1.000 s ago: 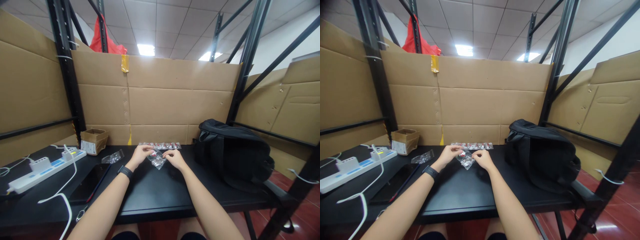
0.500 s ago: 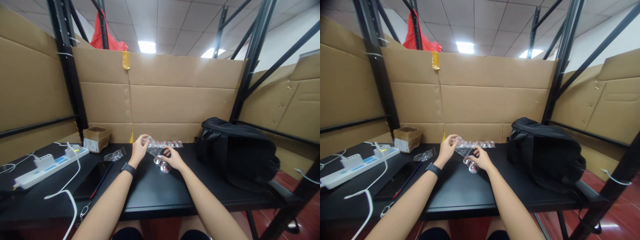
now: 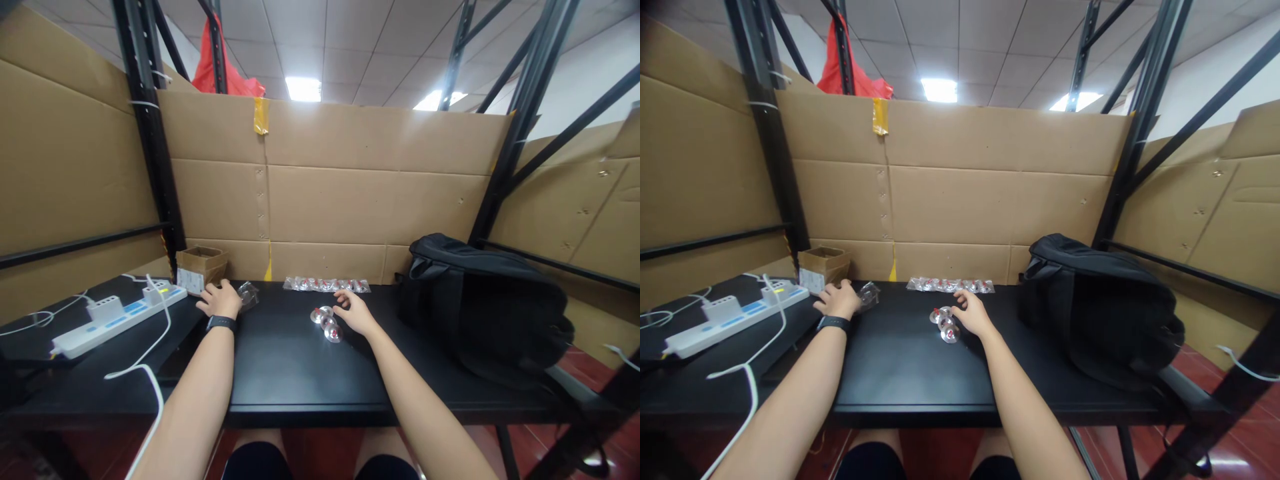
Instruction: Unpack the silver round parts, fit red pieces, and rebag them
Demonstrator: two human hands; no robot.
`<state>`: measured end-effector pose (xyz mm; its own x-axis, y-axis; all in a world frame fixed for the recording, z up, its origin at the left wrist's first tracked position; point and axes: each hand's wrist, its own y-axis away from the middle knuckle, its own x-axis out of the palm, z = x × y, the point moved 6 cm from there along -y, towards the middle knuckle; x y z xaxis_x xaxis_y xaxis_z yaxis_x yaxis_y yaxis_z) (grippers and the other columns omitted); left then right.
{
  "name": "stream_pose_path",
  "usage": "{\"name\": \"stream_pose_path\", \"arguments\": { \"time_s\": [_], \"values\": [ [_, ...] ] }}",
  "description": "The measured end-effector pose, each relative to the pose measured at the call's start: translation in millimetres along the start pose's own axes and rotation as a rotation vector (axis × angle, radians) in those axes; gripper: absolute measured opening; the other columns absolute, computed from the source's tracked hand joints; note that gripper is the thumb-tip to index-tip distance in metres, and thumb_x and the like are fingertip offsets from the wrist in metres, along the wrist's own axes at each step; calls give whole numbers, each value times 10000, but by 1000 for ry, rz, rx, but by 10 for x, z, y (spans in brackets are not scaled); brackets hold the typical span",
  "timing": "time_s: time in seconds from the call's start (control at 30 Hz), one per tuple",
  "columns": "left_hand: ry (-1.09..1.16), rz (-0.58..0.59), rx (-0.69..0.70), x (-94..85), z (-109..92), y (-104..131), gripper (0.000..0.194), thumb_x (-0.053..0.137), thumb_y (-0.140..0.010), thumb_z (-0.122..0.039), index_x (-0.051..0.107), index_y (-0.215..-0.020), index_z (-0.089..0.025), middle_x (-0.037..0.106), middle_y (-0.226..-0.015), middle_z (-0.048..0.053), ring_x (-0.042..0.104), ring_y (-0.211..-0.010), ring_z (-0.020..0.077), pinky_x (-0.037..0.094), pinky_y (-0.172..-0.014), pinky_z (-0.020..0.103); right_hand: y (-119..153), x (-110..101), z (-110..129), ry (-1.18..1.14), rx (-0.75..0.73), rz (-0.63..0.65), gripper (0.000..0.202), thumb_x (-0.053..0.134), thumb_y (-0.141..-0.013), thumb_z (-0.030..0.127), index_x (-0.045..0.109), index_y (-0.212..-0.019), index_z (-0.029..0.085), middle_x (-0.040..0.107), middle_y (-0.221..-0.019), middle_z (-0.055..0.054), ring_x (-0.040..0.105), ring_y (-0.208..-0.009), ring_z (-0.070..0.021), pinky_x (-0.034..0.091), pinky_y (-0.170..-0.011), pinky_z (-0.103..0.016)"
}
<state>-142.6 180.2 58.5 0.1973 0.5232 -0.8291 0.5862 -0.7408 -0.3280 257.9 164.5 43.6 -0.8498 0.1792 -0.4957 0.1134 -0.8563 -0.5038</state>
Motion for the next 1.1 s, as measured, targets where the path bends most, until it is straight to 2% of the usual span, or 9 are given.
{"name": "stream_pose_path", "arguments": {
  "time_s": [0.07,0.2,0.27,0.47,0.57,0.67,0.83,0.93,1.1],
  "values": [
    [-39,7,9,21,-38,-10,413,503,-881,-313,578,-1260,-168,503,-1333,242,478,-1249,414,413,-945,521,-2,-19,-20,-2,7,-12,331,677,-719,233,648,-1047,203,624,-926,-26,556,-790,-161,478,-797,-318],
    [-36,304,83,205,-175,-46,484,566,-822,-470,679,-1168,-151,625,-1251,248,602,-1131,423,471,-875,502,-5,-40,-30,3,13,-5,297,672,-720,223,661,-1016,208,633,-939,-27,562,-802,-162,477,-807,-319],
    [-41,377,82,275,-219,-47,468,584,-801,-484,718,-1105,-155,662,-1215,247,620,-1111,438,469,-876,535,-4,-42,-24,11,13,0,277,672,-718,218,668,-995,207,635,-940,-28,564,-815,-166,475,-820,-324],
    [-43,318,139,402,-334,12,502,471,-883,-448,659,-1236,-144,603,-1339,235,558,-1220,420,419,-973,566,-8,-24,-41,-14,25,5,317,669,-737,223,631,-1052,202,636,-912,-19,576,-787,-157,481,-797,-313],
    [-18,116,233,370,-498,121,576,386,-934,-440,490,-1420,-149,475,-1475,220,446,-1322,410,368,-1026,580,-20,-17,-31,-30,30,-13,345,679,-743,238,606,-1079,207,638,-892,-10,584,-768,-152,488,-788,-313],
    [4,-72,489,363,-855,355,580,422,-929,-396,420,-1468,-180,379,-1550,191,372,-1371,373,329,-1061,572,-27,-24,22,-78,33,-32,370,668,-774,279,580,-1129,220,640,-891,-6,595,-764,-155,496,-780,-316],
    [-45,159,902,696,-1510,711,645,496,-849,-205,397,-1485,-242,329,-1602,107,327,-1423,286,291,-1103,498,-13,-68,69,-78,30,-43,347,669,-768,260,597,-1105,213,638,-902,-15,592,-782,-160,496,-794,-322],
    [-32,238,925,801,-1752,731,637,523,-862,-209,397,-1484,-272,372,-1581,108,354,-1413,292,272,-1097,508,-6,-100,13,-52,35,-43,314,673,-750,225,619,-1058,203,638,-904,-22,582,-788,-160,492,-794,-317],
    [-21,248,947,802,-1972,703,433,518,-900,-223,574,-1327,-263,646,-1297,157,491,-1303,316,237,-1085,507,-20,-154,-88,-72,61,-59,293,666,-782,282,619,-1062,210,632,-884,-18,574,-750,-158,497,-753,-307]
  ]
}}
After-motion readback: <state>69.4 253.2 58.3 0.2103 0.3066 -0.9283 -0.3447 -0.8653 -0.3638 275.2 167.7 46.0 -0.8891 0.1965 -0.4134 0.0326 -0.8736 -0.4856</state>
